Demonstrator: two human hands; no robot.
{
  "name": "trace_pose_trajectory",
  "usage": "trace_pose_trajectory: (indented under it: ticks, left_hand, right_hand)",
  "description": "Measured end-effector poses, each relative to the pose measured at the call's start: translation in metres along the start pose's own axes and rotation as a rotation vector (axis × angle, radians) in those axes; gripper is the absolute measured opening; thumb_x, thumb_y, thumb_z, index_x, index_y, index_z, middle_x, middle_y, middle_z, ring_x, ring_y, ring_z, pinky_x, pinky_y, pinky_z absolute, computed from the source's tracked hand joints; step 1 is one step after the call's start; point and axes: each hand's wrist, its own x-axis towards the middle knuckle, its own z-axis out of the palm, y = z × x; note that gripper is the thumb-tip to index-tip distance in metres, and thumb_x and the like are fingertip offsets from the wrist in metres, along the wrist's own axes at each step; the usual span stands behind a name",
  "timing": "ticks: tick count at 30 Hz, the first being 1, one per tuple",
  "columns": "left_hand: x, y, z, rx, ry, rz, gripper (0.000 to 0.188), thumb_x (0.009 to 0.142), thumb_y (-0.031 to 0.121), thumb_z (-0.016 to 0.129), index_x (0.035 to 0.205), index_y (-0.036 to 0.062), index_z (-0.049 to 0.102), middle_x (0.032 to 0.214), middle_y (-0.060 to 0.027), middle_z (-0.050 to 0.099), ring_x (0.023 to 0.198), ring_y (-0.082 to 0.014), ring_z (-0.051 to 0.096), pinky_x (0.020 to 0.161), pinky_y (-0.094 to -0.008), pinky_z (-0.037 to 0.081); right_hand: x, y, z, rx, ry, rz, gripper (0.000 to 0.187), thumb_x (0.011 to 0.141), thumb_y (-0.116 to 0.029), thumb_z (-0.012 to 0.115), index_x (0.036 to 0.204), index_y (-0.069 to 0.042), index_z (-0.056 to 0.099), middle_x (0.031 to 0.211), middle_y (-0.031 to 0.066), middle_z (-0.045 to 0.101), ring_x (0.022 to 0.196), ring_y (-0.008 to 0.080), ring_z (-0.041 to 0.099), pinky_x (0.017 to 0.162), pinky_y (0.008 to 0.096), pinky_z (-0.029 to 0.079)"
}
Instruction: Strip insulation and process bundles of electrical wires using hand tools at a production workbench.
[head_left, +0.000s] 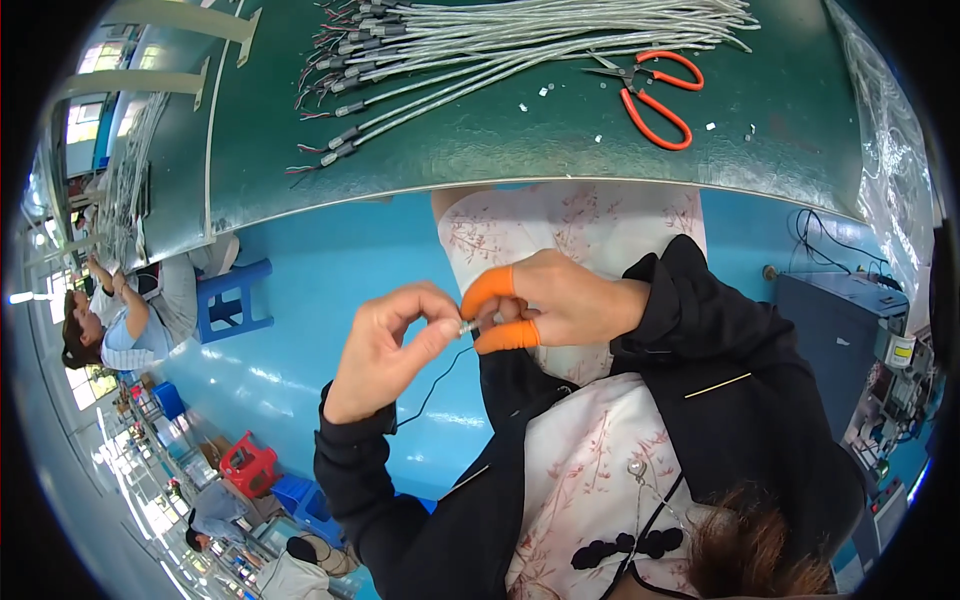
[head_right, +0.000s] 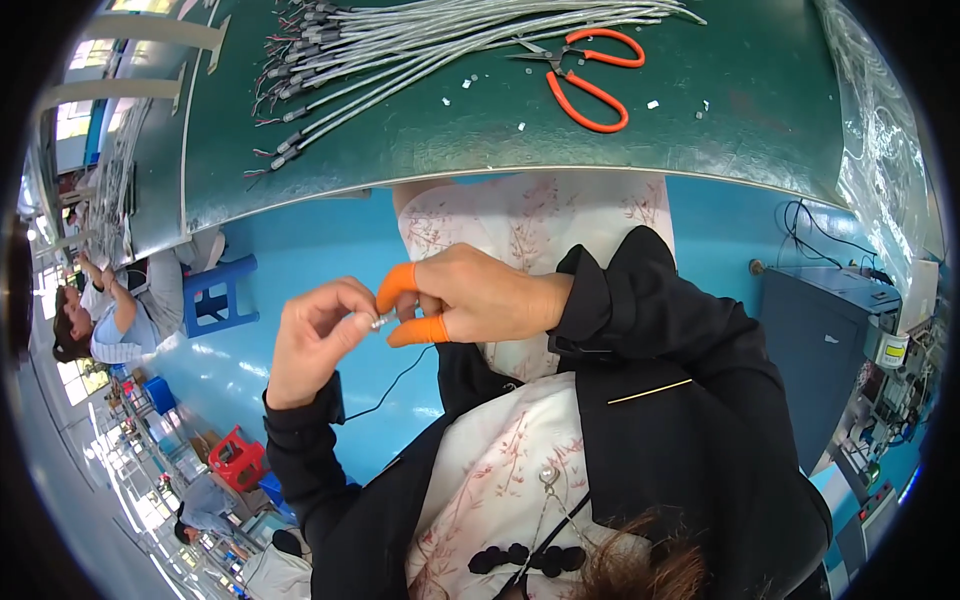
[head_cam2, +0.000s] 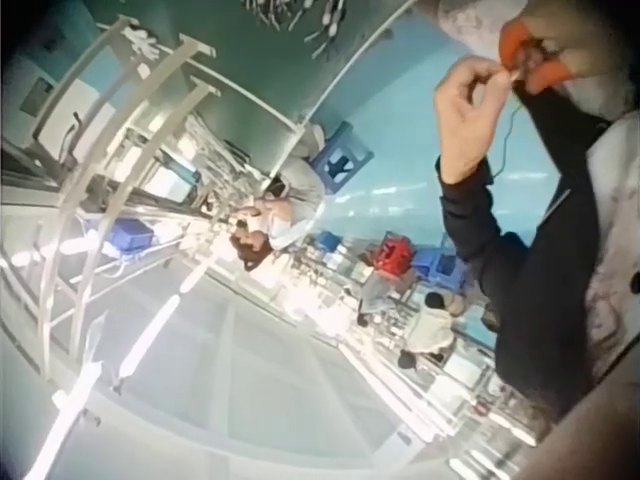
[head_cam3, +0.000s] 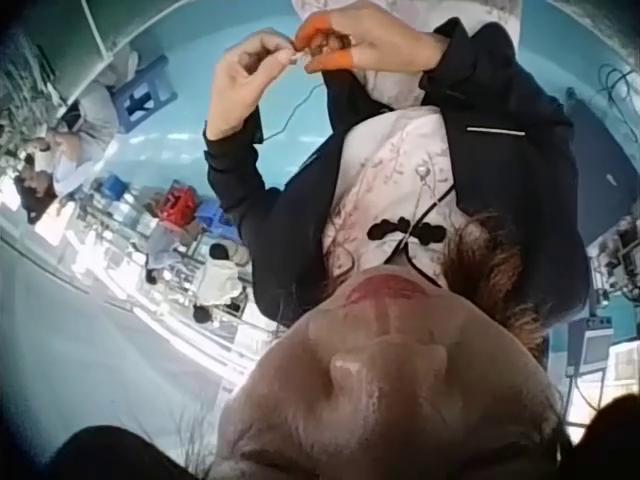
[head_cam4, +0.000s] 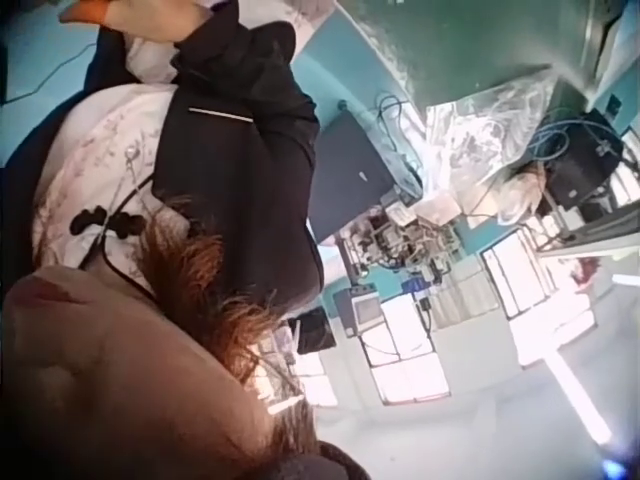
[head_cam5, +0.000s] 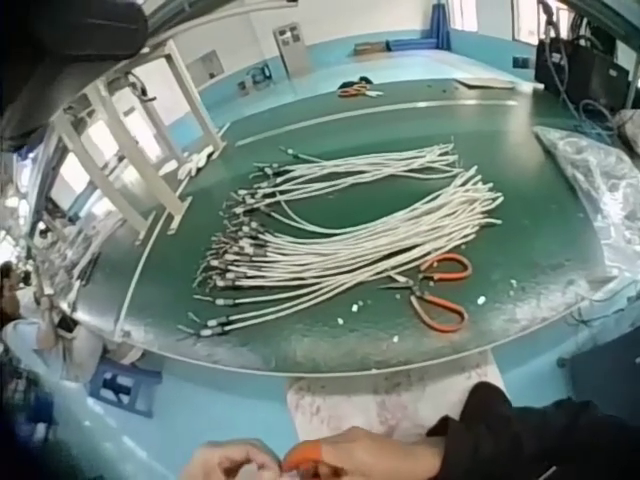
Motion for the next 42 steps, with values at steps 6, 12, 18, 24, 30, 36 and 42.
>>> trace_pose_trajectory:
  ticks: [6,12,18,24,30,36,42]
  left_hand:
    - [0.016,-0.014,0.024,-0.232,0.295,0.132,0.006,0.084,0.002,0.060,0.086,-0.0028,0.058,0.082,-0.0092,0.058,0.073,-0.0160,0.055,0.066,-0.0265,0.046]
    - [0.033,-0.022,0.049,0.707,0.863,0.675,0.010,0.078,-0.002,0.063,0.087,-0.0007,0.058,0.083,-0.0085,0.056,0.069,-0.0214,0.054,0.059,-0.0302,0.043]
    - [0.030,-0.024,0.051,1.139,0.924,0.838,0.015,0.075,-0.002,0.066,0.088,0.0012,0.058,0.083,-0.0090,0.056,0.066,-0.0250,0.051,0.056,-0.0333,0.040]
    - [0.004,-0.032,0.049,0.398,0.802,0.586,0.019,0.078,0.002,0.066,0.096,0.0007,0.059,0.088,-0.0083,0.059,0.073,-0.0201,0.052,0.064,-0.0291,0.043]
    - [0.005,-0.013,0.039,-0.123,0.636,0.428,0.021,0.078,0.003,0.068,0.098,0.0007,0.061,0.093,-0.0069,0.062,0.081,-0.0168,0.053,0.072,-0.0272,0.043]
    - [0.003,-0.026,0.041,0.134,0.692,0.487,0.016,0.075,0.001,0.069,0.090,0.0014,0.063,0.092,-0.0062,0.064,0.083,-0.0197,0.055,0.073,-0.0292,0.044]
    - [0.010,-0.022,0.052,0.541,0.916,0.627,0.016,0.073,-0.002,0.068,0.088,0.0026,0.063,0.089,-0.0074,0.063,0.080,-0.0239,0.055,0.070,-0.0315,0.044]
  right_hand:
    - [0.006,-0.017,0.013,0.345,0.227,0.287,0.010,0.091,-0.008,0.056,0.099,-0.001,0.057,0.073,0.0056,0.061,0.052,0.0089,0.056,0.046,0.0225,0.041]
    - [0.010,-0.024,0.023,0.555,0.463,0.373,0.014,0.095,-0.011,0.049,0.098,0.001,0.055,0.074,0.0054,0.060,0.047,0.0088,0.053,0.040,0.0200,0.034]
    - [0.008,-0.017,0.026,0.511,0.511,0.359,0.016,0.096,-0.012,0.048,0.098,0.002,0.055,0.074,0.0061,0.061,0.047,0.0089,0.053,0.040,0.0198,0.033]
    - [0.005,-0.013,0.031,0.209,0.530,0.210,0.011,0.092,-0.007,0.055,0.097,0.002,0.057,0.074,0.0063,0.062,0.049,0.0094,0.055,0.042,0.0199,0.038]
    - [0.006,-0.006,0.037,-0.276,0.520,-0.057,0.012,0.087,0.000,0.060,0.098,0.004,0.058,0.074,0.0068,0.063,0.053,0.0087,0.057,0.046,0.0202,0.043]
    - [0.005,-0.009,0.041,-0.311,0.475,-0.044,0.015,0.087,0.001,0.059,0.101,0.004,0.056,0.077,0.0070,0.063,0.057,0.0089,0.059,0.048,0.0205,0.044]
    - [0.005,-0.027,0.043,0.172,0.463,0.185,0.018,0.088,0.002,0.056,0.105,0.004,0.051,0.079,0.0069,0.063,0.060,0.0097,0.060,0.049,0.0206,0.045]
